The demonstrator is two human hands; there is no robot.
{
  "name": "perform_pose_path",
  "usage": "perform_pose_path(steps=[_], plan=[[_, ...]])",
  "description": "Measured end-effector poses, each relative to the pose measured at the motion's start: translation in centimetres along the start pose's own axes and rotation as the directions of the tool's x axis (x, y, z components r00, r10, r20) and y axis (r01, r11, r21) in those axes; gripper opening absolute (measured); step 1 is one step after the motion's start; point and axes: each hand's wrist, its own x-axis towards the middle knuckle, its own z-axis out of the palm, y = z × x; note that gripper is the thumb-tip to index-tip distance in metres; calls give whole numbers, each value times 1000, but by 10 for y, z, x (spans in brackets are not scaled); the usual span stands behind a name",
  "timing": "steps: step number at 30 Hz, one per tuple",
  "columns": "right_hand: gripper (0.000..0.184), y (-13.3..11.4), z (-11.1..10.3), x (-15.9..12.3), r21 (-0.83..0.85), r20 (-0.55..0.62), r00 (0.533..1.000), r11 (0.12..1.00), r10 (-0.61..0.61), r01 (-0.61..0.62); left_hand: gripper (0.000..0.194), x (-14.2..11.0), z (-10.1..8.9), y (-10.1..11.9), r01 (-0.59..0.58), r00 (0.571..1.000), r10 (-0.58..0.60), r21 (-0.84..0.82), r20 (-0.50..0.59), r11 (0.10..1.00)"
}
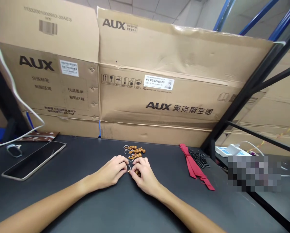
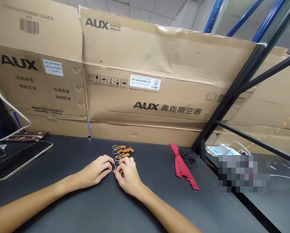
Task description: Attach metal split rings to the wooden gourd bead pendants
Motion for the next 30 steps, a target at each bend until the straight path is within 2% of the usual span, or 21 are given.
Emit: perform_pose_path(steps=[8,13,17,20,25,30], plan=[[14,11,-1,3,-121,-18,1000,993,5,-7,19,2,-1,1,19,998,-18,-13,59,1000],[16,3,-1,2,-8,2,1000,1000,-1,1,5,0,0,5,22,999,-22,-8,38,1000],[16,-4,-2,2,85,14,1000,996,10,-11,12,-1,3,2,3,1000,-3,8,-10,1000],[16,-1,-1,4,67,-5,1000,998,7,-7,16,-1,4,0,-23,1000,23,6,-9,1000],[14,10,0,5,-74,-55,998,997,-18,13,15,0,2,-2,1,1000,-1,6,3,1000],[15,6,1,3,26,-37,999,999,-38,39,8,-1,3,0,14,999,-12,36,-45,999]])
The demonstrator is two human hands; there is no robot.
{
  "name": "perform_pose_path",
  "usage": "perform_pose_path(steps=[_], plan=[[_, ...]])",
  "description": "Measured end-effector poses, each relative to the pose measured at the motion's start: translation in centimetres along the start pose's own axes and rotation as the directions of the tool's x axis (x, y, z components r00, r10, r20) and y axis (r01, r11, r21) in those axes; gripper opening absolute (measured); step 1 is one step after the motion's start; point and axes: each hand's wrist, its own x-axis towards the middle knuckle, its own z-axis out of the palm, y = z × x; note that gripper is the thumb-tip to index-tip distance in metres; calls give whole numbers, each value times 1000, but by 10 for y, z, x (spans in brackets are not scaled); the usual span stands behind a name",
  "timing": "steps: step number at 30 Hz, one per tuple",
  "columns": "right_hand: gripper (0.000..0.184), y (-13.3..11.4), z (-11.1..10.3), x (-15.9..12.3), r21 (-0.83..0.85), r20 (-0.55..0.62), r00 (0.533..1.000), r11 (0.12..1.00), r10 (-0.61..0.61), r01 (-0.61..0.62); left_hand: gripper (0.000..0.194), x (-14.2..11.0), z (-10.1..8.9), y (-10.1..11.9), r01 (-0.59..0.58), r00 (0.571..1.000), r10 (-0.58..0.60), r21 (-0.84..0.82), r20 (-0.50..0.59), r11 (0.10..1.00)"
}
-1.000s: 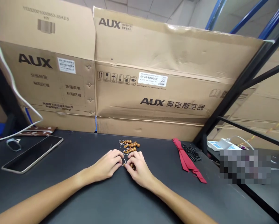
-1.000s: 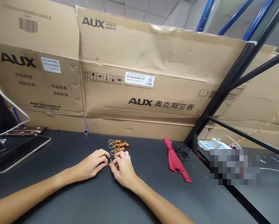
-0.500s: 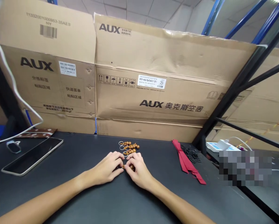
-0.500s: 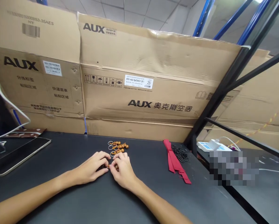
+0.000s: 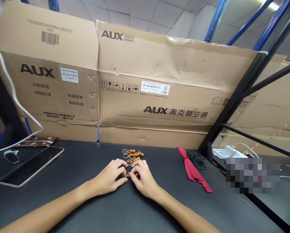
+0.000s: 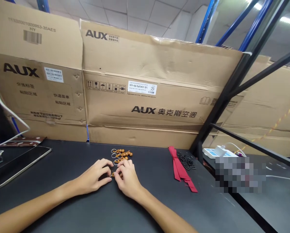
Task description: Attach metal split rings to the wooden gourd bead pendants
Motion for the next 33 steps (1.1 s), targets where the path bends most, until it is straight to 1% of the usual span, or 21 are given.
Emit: perform_pose_path(steps=[2,5,9,13,17,20,24,27,29,33], plan=[[14,-3,1,-1,36,14,1000,999,-19,18,10,0,1,1,-29,1000,29,9,-10,1000],[13,-3,1,-1,16,17,1000,1000,-14,14,14,0,0,1,-63,998,63,2,1,998],[14,0,-1,0,-62,21,1000,998,10,-9,14,1,-2,-1,-32,998,35,-69,43,997],[12,0,-3,0,-88,32,999,996,0,3,12,2,-3,-2,7,998,1,-124,67,992],[13,-4,-3,-2,-46,43,999,999,-19,21,10,1,-2,0,1,999,4,-98,54,995],[12,-7,-3,-2,-8,57,997,998,-59,60,16,1,-2,2,-29,999,31,-76,23,997],[13,-5,-2,0,-52,36,999,998,-25,27,20,1,-2,2,-33,999,35,-69,27,997],[15,0,-2,1,-108,9,1000,994,8,-7,18,1,-3,1,-34,999,36,-84,24,996],[16,3,-1,2,-128,-8,1000,992,20,-21,17,2,-5,1,-26,999,31,-107,43,994],[15,3,-2,1,-93,-20,1000,996,8,-10,13,2,-6,2,7,998,0,-111,65,994]])
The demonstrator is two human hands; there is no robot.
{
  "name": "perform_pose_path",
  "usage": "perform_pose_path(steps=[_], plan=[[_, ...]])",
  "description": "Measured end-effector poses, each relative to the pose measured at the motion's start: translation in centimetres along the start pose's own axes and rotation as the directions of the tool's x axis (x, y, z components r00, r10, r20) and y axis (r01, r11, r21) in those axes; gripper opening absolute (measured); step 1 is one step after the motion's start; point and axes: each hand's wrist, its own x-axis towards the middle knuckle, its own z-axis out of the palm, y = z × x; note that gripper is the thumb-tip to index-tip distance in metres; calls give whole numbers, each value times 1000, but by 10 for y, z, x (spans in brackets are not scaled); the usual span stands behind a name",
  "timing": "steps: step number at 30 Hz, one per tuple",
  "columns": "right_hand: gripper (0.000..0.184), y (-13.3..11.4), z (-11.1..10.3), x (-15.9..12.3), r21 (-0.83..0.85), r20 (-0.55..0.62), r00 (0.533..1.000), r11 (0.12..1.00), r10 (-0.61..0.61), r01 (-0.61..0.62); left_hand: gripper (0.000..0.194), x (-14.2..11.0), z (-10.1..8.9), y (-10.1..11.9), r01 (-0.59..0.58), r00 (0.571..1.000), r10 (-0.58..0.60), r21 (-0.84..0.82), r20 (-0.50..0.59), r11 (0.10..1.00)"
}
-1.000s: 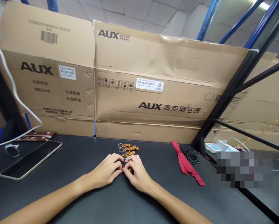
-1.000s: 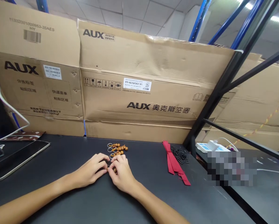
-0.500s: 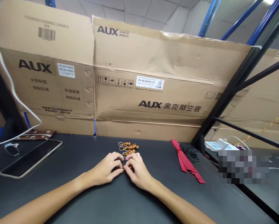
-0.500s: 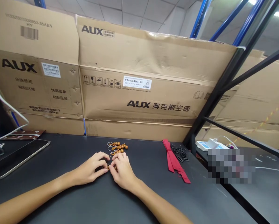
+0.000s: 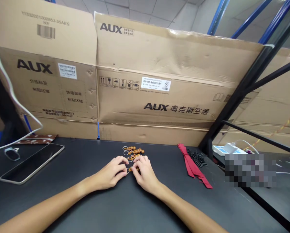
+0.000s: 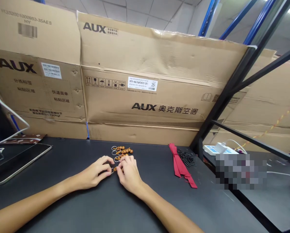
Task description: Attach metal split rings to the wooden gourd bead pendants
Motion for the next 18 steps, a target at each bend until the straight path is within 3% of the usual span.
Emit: perform_pose_path(steps=[6,13,18], plan=[[12,-6,-5,-1,109,25,997,991,-79,76,13,-1,2,2,-31,999,33,83,-24,996],[15,-2,-4,1,25,1,999,999,-46,46,17,0,-2,4,-62,998,62,50,3,997],[13,-4,-6,0,81,19,996,993,-89,87,15,-1,1,1,-32,999,33,43,-30,999]])
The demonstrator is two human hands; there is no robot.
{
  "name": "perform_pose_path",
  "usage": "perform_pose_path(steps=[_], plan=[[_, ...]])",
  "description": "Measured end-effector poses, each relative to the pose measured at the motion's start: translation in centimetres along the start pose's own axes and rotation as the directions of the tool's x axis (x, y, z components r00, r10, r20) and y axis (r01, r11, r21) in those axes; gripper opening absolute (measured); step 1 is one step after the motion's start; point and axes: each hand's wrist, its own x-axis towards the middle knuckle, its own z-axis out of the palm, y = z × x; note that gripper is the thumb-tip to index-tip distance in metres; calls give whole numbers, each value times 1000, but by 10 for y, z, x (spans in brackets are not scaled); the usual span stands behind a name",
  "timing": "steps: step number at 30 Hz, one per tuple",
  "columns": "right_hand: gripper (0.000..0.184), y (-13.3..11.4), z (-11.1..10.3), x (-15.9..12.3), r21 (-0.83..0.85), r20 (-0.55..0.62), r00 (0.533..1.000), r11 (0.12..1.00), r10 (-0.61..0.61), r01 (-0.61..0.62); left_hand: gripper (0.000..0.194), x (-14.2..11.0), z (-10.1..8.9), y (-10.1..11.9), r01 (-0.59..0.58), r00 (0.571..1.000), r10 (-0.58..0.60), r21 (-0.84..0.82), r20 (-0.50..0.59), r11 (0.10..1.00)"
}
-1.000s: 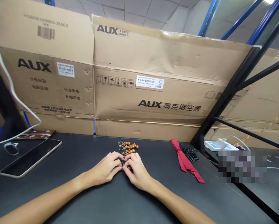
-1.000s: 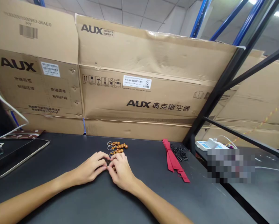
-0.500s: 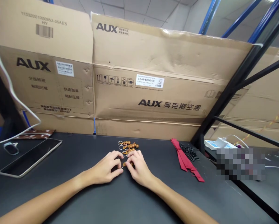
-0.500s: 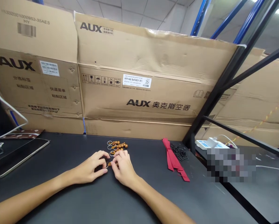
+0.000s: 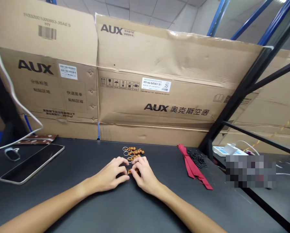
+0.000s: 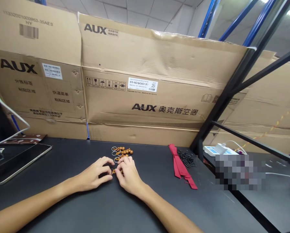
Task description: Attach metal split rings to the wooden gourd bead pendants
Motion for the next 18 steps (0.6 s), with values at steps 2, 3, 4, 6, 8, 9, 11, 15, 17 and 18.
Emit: perform_pose_path(steps=[2,3,4,6,8,9,11,15,17,18], plan=[[12,-2,-1,-1,46,4,1000,999,-29,29,17,0,0,0,1,1000,-1,3,-9,1000],[12,-4,-1,-1,66,5,999,997,-40,40,17,0,0,1,1,1000,-1,3,-11,1000],[12,-5,-1,-1,81,6,999,996,-48,47,16,0,0,1,2,1000,-2,2,-12,1000],[11,-6,-1,-2,100,3,999,994,-53,52,14,0,0,2,2,1000,-2,1,-10,1000],[11,-7,-1,-2,120,2,999,991,-52,52,13,0,0,1,-5,1000,5,4,-4,1000],[11,-8,0,-2,128,1,999,990,-50,50,14,0,0,1,-11,1000,11,6,-3,1000],[12,-6,1,-2,123,-1,999,992,-37,37,16,0,1,-1,-20,1000,20,2,-7,1000],[14,1,3,-1,19,-16,1000,1000,9,-8,18,0,2,-5,-6,1000,5,-17,-26,1000],[13,7,4,0,-30,-21,1000,999,15,-16,19,1,1,-6,8,1000,-8,-23,-27,1000],[13,9,4,0,-47,-24,1000,999,18,-19,19,1,1,-6,9,1000,-10,-27,-26,1000]])
